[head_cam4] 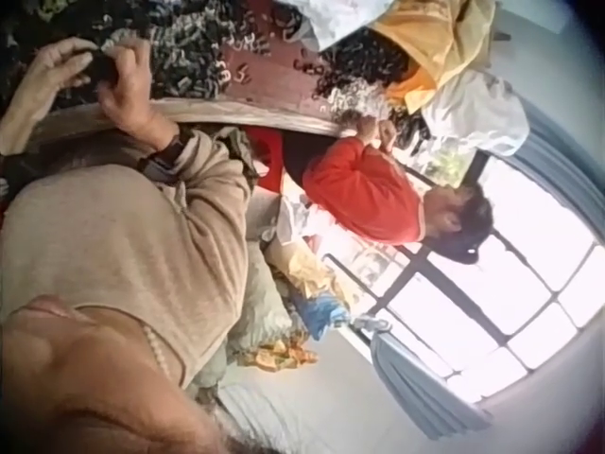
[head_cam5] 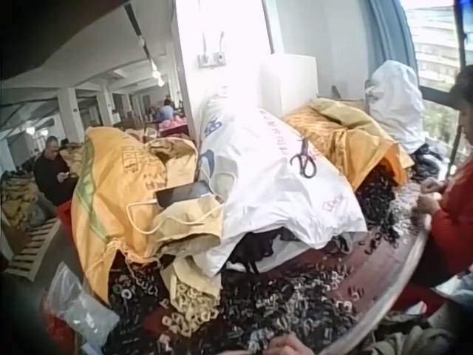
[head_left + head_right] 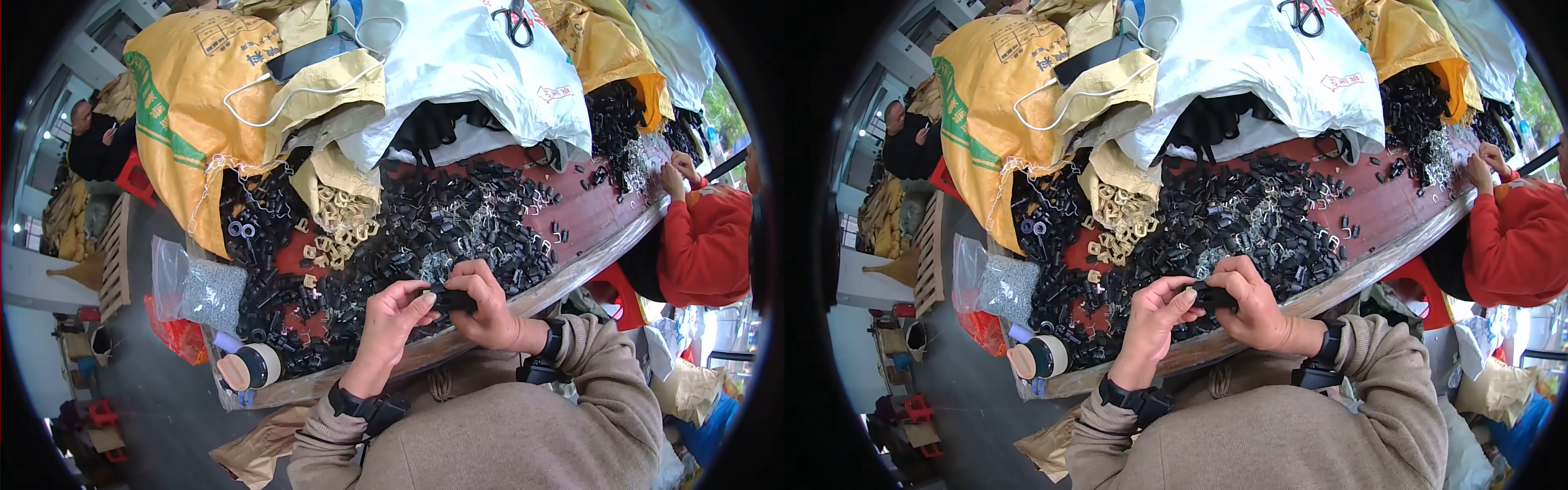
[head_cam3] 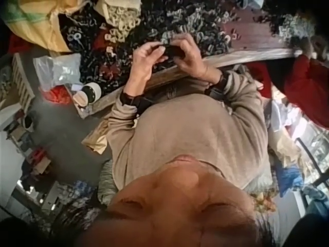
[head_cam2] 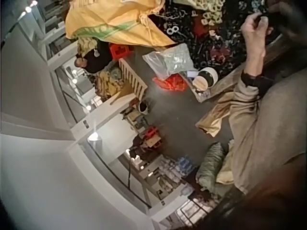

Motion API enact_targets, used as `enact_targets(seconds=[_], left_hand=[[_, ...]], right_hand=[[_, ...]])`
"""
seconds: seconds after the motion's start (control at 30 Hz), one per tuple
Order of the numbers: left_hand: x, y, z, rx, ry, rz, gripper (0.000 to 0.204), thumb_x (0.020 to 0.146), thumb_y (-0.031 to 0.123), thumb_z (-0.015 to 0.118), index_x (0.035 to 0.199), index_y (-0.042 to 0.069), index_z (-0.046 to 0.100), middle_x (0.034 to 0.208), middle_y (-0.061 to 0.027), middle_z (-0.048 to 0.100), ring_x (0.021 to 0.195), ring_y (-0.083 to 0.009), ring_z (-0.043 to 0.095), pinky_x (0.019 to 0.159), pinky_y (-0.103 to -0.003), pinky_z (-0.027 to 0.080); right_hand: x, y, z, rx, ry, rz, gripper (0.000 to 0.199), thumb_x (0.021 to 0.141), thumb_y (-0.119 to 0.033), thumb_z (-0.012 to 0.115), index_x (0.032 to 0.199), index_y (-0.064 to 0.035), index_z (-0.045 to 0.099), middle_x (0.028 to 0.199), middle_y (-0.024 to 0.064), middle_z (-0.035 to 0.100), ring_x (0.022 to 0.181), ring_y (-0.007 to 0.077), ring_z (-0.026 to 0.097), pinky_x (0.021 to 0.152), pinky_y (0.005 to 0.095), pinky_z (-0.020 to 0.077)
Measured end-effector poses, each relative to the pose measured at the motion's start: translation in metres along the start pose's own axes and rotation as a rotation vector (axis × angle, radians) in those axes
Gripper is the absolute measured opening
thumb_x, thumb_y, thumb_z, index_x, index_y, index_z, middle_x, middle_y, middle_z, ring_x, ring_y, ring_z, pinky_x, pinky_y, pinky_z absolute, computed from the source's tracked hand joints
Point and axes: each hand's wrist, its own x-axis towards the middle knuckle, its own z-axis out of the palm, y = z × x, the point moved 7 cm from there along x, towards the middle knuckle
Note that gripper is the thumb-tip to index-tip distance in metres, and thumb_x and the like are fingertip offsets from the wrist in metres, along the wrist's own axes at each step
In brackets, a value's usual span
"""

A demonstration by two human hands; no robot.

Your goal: The person assembles components by hand, picking up a black plastic housing and a beige insert from the table. They press the beige insert into the black housing and then place the completed unit back onto the table.

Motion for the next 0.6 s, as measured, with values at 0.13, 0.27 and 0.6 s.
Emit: enact_targets(seconds=[0.13, 0.27, 0.6], left_hand=[[0.0, -0.002, -0.004, 0.021, 0.006, -0.012, 0.023, 0.077, 0.01, 0.06, 0.096, -0.002, 0.055, 0.078, -0.0061, 0.059, 0.061, -0.0102, 0.057, 0.054, -0.018, 0.047], [0.004, -0.006, -0.015, 0.074, 0.009, -0.004, 0.027, 0.076, 0.013, 0.061, 0.099, -0.001, 0.053, 0.077, -0.0047, 0.059, 0.06, -0.0114, 0.058, 0.053, -0.019, 0.047], [-0.001, -0.006, -0.006, 0.026, -0.107, -0.023, 0.054, 0.072, 0.01, 0.065, 0.116, 0.004, 0.037, 0.083, -0.0067, 0.057, 0.06, -0.0117, 0.056, 0.052, -0.02, 0.047]], right_hand=[[-0.004, 0.004, 0.006, 0.046, 0.024, 0.056, 0.045, 0.053, 0.01, 0.053, 0.096, -0.0016, 0.046, 0.089, 0.0149, 0.044, 0.083, 0.028, 0.047, 0.069, 0.0314, 0.0417], [-0.005, 0.006, 0.011, 0.088, -0.053, 0.097, 0.049, 0.059, 0.002, 0.057, 0.106, -0.0012, 0.044, 0.094, 0.0165, 0.044, 0.089, 0.0296, 0.045, 0.076, 0.0346, 0.0385], [0.013, 0.003, 0.013, 0.567, -0.538, 0.067, 0.069, 0.071, -0.037, 0.06, 0.123, -0.0004, 0.033, 0.113, 0.018, 0.043, 0.104, 0.0294, 0.041, 0.091, 0.0372, 0.0297]])
